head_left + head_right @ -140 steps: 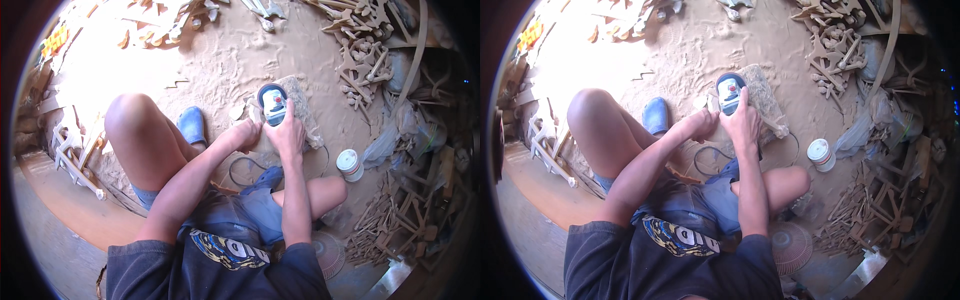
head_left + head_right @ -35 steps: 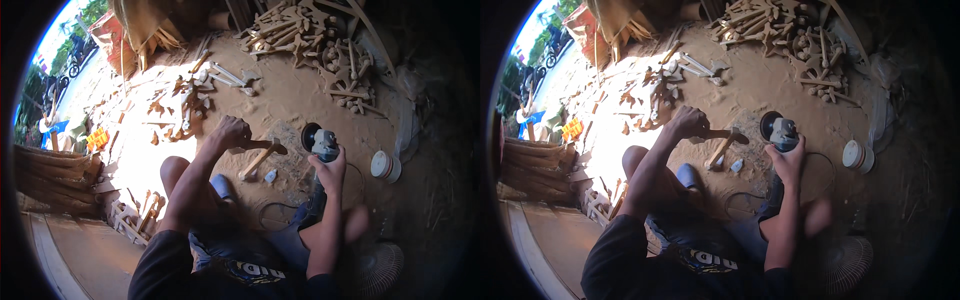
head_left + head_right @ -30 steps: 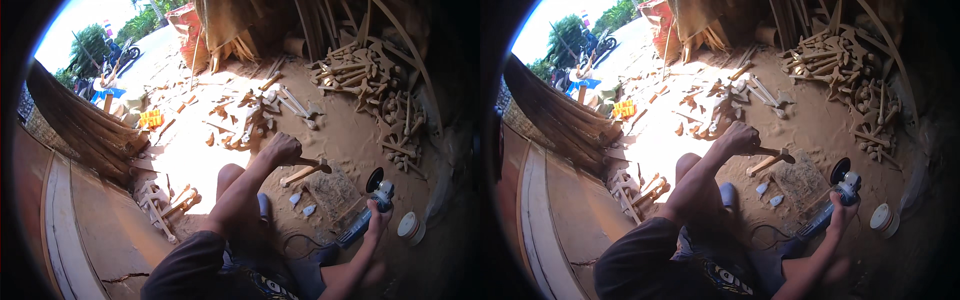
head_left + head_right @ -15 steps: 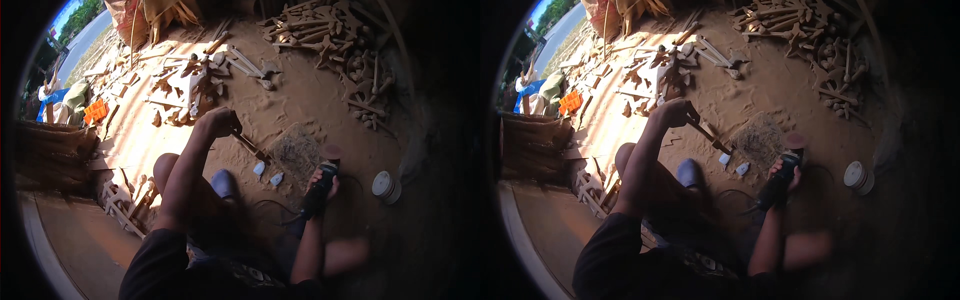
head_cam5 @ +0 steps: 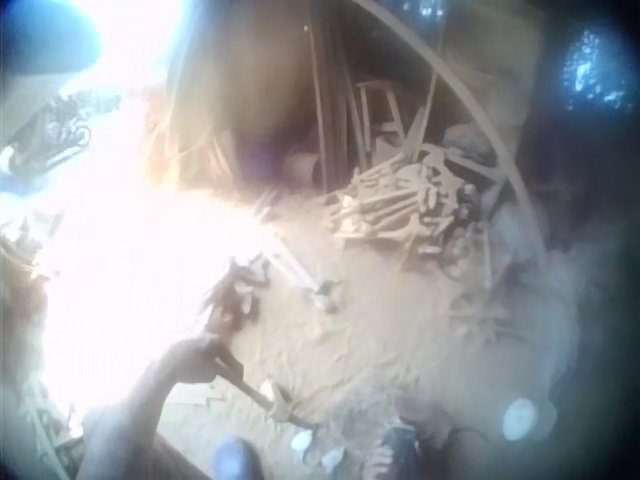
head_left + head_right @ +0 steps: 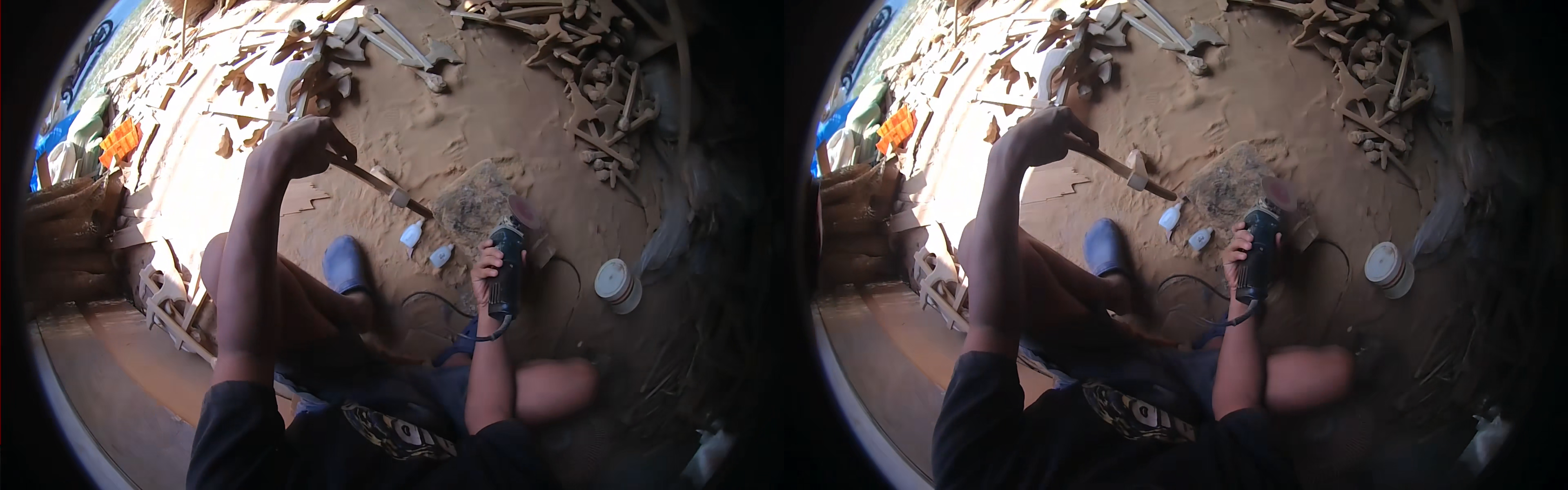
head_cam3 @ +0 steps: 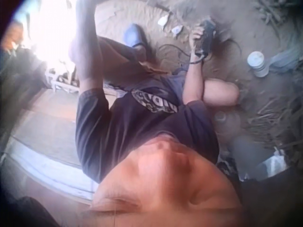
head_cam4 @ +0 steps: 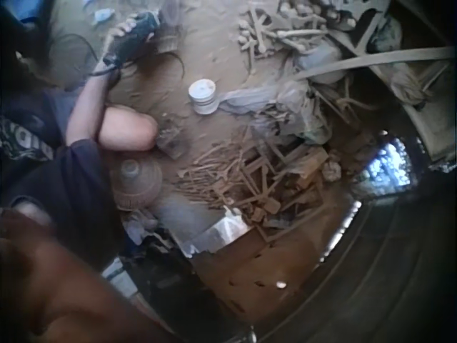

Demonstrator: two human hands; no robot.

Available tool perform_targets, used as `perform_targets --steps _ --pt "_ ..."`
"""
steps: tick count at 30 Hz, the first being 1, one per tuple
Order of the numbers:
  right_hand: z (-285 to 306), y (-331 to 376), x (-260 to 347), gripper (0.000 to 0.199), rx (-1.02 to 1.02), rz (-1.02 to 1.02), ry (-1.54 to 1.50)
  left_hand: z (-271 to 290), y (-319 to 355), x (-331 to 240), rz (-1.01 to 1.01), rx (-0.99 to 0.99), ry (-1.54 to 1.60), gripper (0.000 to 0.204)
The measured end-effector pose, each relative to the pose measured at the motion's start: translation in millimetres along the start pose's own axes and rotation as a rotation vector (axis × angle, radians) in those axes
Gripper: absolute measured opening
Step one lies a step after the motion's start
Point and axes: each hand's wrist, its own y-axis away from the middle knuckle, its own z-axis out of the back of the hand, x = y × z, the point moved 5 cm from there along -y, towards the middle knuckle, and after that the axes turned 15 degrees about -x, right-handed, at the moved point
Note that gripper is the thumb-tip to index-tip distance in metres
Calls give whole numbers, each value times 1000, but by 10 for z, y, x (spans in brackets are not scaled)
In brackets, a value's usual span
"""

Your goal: The person sands the surface and edges of a wooden axe using a power sander. The person holds the axe by its handle and head while moving the rotating sanding disc over the wood, and periodically turns the axe over to sand different sides.

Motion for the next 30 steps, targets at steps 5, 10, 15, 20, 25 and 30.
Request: perform_targets --steps 5,10,15,20,25,30 --pt "107 -28 -57 89 -165 -52 60 46 56 51 27 10 -16 50" --pt "282 20 -197 75 -482 161 366 86 51 -13 31 -3 -32 52" --pt "259 154 -230 62 -570 297 566 36 -31 -228 -63 63 -18 48" --pt "273 146 -20 54 -509 287 604 -261 -177 -611 -246 14 377 37" --pt "237 318 -42 41 -740 655 923 -463 -320 -945 -192 -137 467 36" --pt "-163 633 37 39 -555 815 815 -1094 -257 -1304 -271 -15 285 58"
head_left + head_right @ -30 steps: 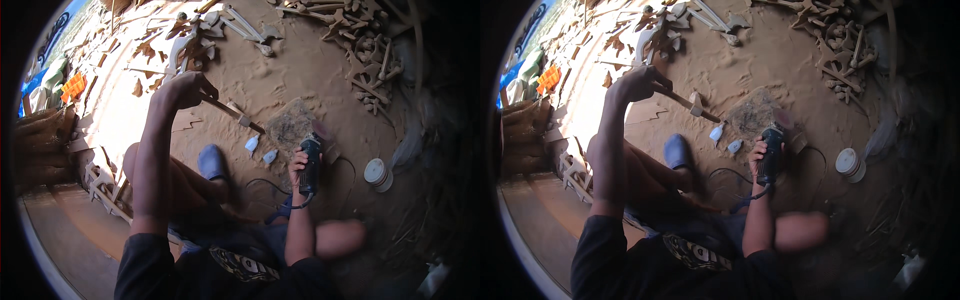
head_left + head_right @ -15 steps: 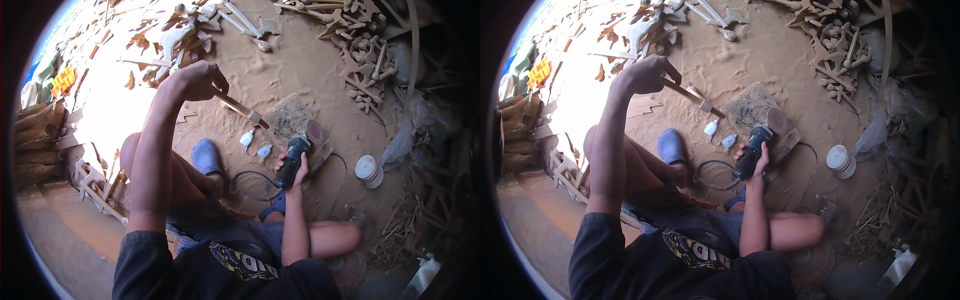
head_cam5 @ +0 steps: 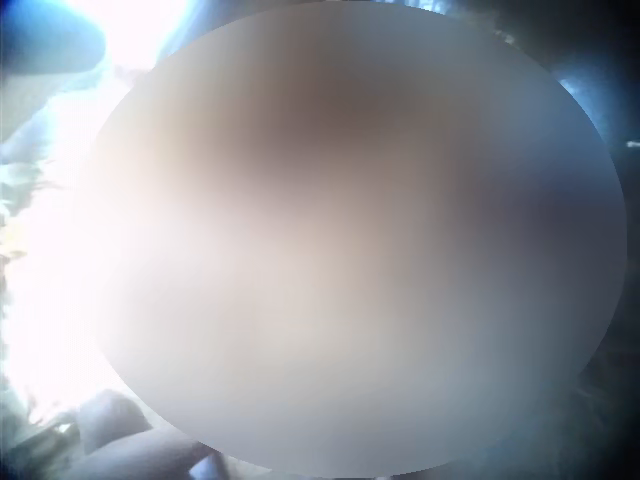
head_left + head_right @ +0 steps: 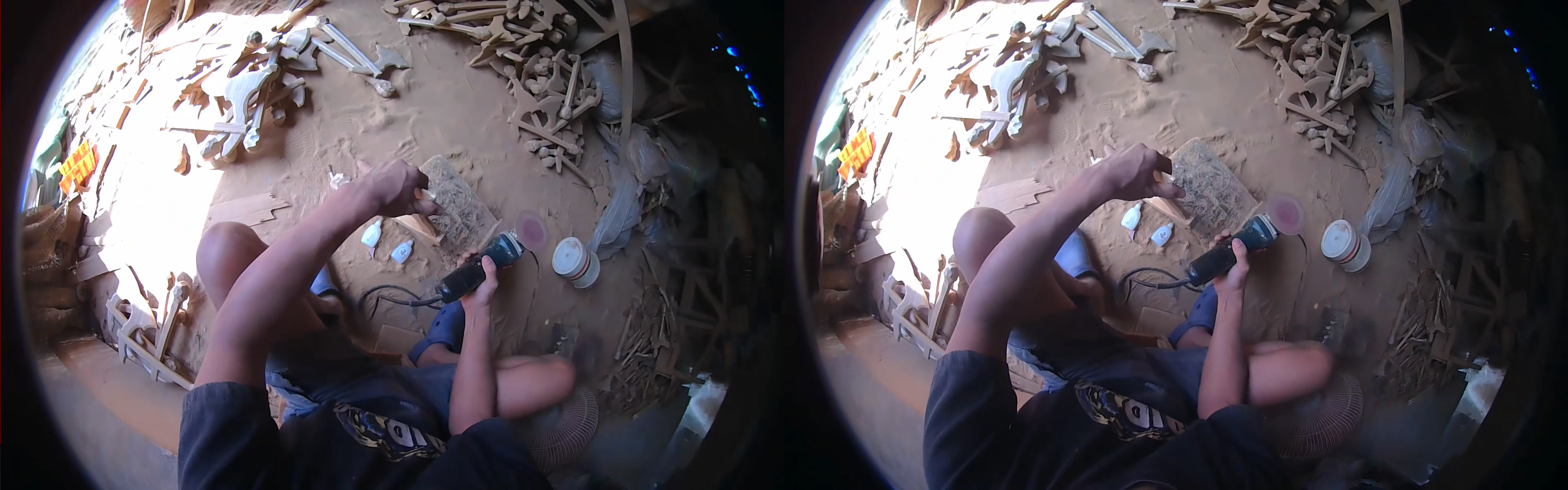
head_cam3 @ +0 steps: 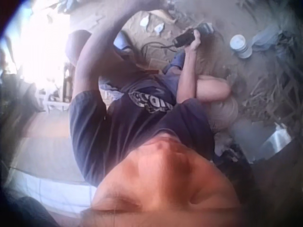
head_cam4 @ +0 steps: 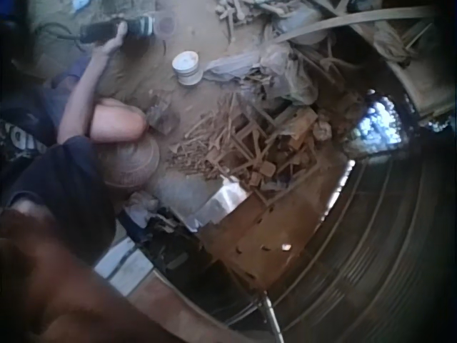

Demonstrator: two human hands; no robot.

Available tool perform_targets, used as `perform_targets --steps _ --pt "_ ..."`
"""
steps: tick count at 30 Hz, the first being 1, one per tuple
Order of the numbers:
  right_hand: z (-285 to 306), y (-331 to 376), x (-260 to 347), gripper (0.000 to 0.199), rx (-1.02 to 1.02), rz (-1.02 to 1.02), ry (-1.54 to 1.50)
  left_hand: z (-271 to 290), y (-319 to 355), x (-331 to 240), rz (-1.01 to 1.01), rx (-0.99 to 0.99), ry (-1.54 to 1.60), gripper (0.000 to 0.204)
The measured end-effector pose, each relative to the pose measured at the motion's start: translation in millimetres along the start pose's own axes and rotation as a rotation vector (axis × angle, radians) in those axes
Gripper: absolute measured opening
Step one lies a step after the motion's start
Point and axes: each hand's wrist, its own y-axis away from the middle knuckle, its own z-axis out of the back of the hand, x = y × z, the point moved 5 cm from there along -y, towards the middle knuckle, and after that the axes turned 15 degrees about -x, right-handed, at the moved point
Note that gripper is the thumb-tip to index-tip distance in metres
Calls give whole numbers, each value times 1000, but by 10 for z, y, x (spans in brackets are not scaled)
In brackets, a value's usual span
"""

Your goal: The person sands the surface and edges of a wooden axe using a power sander. The person holds the axe by its handle and head while moving the rotating sanding disc over the wood, and periodically turns the axe over to sand different sides.

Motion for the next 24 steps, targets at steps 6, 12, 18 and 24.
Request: perform_targets --steps 6,12,18,24 --pt "347 361 946 38 -125 576 276 -891 4 -256 -257 263 -48 57" --pt "486 948 1540 58 -2 478 -153 -1287 -304 -215 -325 248 -65 51" --pt "942 1019 1745 68 67 587 -216 -676 -592 -342 -377 49 2 42" --pt "1046 979 1792 73 276 499 -401 -557 -518 -326 -346 -113 -38 40"
